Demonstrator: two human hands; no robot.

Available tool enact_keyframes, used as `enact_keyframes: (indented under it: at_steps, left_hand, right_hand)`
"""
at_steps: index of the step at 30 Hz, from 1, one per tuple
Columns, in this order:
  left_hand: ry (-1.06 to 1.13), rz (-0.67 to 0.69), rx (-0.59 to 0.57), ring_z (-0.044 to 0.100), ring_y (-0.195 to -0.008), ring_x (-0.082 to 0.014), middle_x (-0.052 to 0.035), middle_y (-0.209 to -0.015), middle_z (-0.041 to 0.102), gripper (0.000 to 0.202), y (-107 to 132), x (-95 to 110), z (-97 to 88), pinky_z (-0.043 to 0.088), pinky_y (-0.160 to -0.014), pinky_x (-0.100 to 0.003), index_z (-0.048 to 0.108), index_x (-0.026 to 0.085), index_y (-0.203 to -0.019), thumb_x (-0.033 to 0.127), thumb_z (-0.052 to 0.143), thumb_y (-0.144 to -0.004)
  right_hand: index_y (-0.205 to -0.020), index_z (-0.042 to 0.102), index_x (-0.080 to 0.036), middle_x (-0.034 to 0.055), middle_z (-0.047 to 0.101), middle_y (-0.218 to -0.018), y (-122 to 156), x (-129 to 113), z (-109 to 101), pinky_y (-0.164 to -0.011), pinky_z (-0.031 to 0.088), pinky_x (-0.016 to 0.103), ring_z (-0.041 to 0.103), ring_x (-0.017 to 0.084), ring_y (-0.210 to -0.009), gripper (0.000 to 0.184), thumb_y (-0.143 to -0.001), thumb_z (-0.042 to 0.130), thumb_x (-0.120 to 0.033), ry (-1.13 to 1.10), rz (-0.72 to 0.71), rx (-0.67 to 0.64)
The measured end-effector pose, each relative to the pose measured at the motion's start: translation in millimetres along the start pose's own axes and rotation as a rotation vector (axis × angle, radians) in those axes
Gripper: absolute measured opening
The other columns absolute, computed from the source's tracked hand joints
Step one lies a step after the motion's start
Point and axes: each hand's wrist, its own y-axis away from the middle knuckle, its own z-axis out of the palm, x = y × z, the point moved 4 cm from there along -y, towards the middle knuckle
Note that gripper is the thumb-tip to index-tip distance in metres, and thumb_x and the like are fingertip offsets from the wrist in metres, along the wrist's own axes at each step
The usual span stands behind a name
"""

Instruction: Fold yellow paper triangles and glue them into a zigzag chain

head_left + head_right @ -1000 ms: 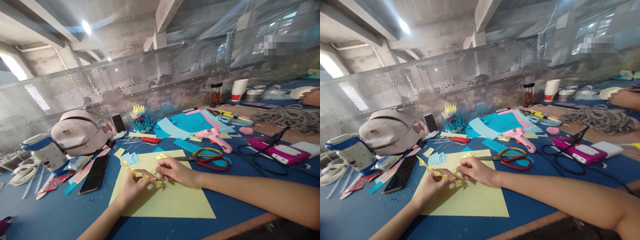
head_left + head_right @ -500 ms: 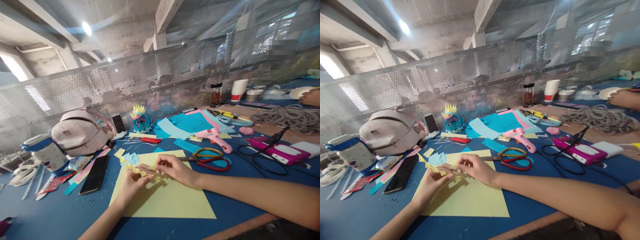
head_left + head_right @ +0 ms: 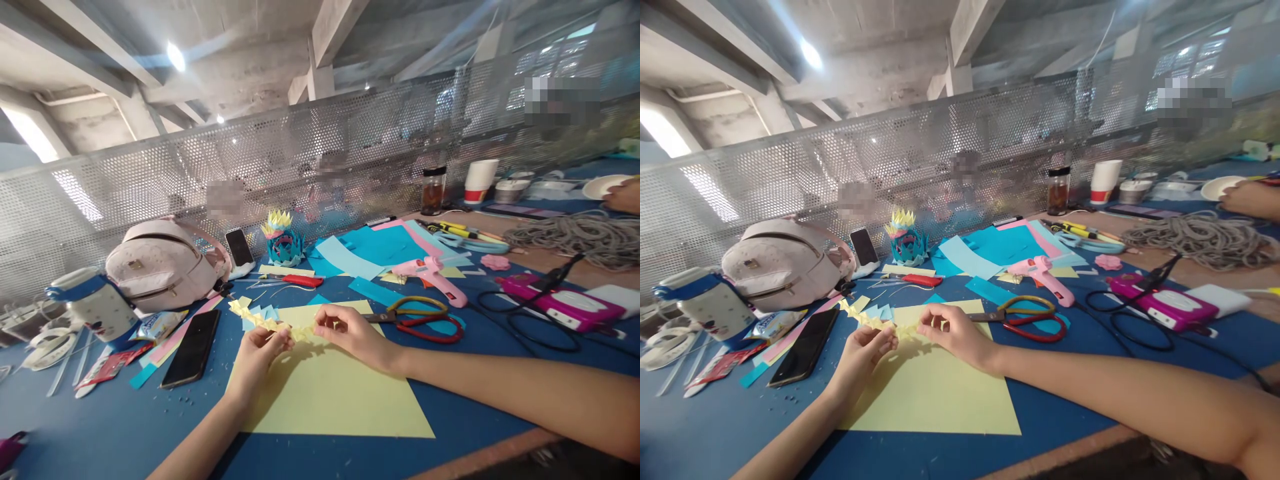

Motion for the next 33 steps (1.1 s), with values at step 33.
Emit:
enact_keyframes:
  at_steps: [33]
  left_hand:
    - [-0.023, 0.013, -0.077, 0.065, -0.069, -0.0127, -0.0039, -0.074, 0.073, 0.036, 3, -1, 2.7, 0.051, -0.070, -0.021, 0.073, 0.014, -0.079, 0.047, 0.084, -0.074]
  right_hand:
    - [-0.074, 0.051, -0.018, -0.0039, 0.047, -0.066, 2, 7, 10, -0.057, 0.033, 0.023, 0.043, 0.011, -0.063, 0.025, -0.089, 0.061, -0.035, 0.111, -0.025, -0.129]
